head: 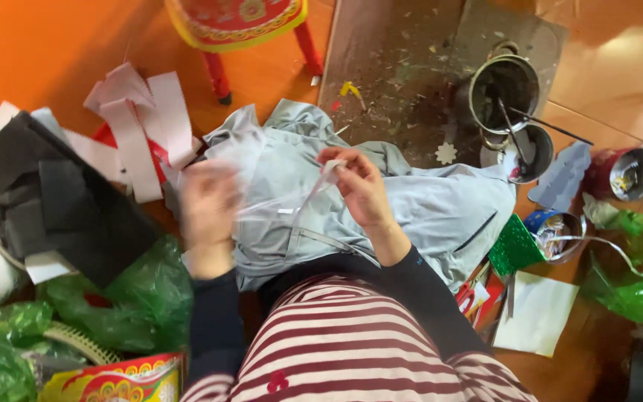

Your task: Decorating and assembling traditional paper horse lanterns using paper cutouts and adhesive.

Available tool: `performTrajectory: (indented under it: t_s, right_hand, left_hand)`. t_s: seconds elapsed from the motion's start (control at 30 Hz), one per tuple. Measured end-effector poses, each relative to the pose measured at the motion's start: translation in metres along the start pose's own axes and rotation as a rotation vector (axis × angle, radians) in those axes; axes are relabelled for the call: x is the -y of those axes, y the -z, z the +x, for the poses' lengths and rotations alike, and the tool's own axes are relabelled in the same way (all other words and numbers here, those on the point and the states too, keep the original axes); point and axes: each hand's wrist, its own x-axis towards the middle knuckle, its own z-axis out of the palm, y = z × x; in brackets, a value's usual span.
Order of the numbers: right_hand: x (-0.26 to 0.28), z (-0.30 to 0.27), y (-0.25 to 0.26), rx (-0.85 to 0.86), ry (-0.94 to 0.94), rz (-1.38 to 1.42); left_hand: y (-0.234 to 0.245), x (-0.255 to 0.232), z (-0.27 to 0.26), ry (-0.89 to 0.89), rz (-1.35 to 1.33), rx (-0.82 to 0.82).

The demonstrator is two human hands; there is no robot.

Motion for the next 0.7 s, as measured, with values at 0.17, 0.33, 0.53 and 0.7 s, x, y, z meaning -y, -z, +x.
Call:
performTrajectory:
  t_s: [0.17, 0.33, 0.53, 0.7]
  right_hand:
    - [0.016, -0.006, 0.045, -0.042, -0.11, 0.13]
    - [0.021, -0.004, 0.069, -0.099, -0.127, 0.022]
    - [-0.01, -0.006, 0.089, -0.199, 0.1, -0.089]
    - [0.001, -0.007, 0.078, -0.282, 0.078, -0.192]
  left_hand:
    - [0.128, -0.064, -0.045, 0.327, 0.958, -0.08]
    - [0.139, -0.031, -0.057, 0.664, 1.478, -0.176]
    - [-0.037, 0.037, 0.004, -0.378, 1.604, 0.119]
    - [-0.165, 0.111, 0.038, 0.039, 0.437, 0.473]
